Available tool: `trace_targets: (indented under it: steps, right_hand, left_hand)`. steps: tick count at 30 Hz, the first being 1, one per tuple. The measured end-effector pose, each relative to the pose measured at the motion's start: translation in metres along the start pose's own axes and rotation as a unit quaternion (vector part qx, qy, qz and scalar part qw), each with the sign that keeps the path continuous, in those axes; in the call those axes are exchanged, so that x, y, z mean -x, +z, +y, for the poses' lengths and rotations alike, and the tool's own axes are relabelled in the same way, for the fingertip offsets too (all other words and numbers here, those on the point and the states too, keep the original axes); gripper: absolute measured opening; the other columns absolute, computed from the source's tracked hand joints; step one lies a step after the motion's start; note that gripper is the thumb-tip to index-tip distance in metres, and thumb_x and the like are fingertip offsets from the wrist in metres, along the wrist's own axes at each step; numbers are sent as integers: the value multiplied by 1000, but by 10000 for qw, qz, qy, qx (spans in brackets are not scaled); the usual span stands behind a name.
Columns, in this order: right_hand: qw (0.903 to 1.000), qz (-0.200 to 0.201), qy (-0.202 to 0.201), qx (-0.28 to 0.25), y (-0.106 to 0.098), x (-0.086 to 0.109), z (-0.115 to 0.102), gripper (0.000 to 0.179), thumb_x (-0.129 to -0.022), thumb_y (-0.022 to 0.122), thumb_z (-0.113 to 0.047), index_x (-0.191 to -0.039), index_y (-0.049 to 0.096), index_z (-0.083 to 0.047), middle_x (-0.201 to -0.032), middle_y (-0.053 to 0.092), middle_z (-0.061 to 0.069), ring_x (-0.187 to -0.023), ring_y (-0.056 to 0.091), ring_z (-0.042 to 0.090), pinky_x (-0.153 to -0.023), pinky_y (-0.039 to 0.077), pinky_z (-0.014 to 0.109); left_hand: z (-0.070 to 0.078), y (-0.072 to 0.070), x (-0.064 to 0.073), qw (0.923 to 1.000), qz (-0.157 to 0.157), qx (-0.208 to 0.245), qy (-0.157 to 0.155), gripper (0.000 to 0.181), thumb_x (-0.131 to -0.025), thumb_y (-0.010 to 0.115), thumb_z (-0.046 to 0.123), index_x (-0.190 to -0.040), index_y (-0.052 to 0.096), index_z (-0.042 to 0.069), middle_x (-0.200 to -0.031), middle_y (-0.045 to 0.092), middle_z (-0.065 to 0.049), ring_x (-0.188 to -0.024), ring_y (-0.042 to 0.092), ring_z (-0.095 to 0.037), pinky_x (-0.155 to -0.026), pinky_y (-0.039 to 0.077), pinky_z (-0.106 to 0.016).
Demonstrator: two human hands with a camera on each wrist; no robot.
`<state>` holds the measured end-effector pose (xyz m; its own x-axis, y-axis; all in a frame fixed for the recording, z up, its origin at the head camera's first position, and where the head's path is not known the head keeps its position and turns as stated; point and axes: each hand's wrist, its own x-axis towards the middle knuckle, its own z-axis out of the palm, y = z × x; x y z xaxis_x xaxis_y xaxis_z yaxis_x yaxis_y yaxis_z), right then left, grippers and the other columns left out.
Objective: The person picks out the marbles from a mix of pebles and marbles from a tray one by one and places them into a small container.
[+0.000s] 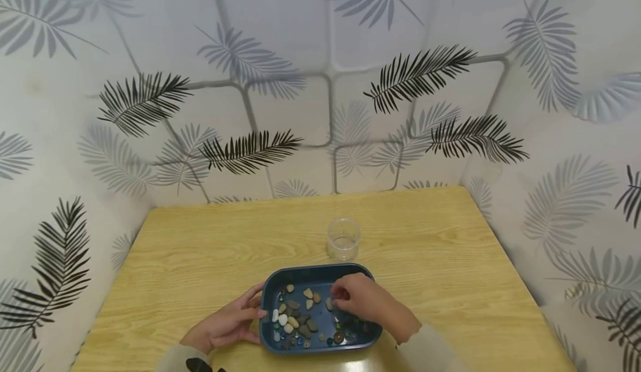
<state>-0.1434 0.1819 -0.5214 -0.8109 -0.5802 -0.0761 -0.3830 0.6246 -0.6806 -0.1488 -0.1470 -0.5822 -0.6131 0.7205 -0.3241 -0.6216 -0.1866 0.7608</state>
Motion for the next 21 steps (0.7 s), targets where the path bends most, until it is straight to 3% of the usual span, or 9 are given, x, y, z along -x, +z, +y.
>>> trace_targets:
  steps: [8,13,21]
  right_hand:
    - [9985,-490,-184,165,9,2,-1,9,-79,65,-13,-88,66,-10,-72,55,-15,-63,50,-1,-57,45,17]
    - [9956,-897,-39,279,16,2,-1,7,-78,65,-13,-86,64,-13,-71,53,-15,-63,49,-1,-57,44,17]
    - [9931,-1071,9,484,25,4,-2,7,-76,67,-12,-82,63,-12,-68,52,-14,-60,48,-2,-55,43,16]
  left_hand:
    - [0,0,0,10000,-14,41,11,62,-91,43,4,-141,14,26,-145,4,-15,-118,34,-41,-74,38,-64]
    - [0,0,0,10000,-33,30,0,62,-91,42,4,-142,13,26,-145,4,-16,-117,36,-41,-74,38,-64]
    - [1,0,1,10000,8,21,-5,63,-91,43,5,-141,14,27,-145,2,-16,-117,34,-41,-74,38,-64]
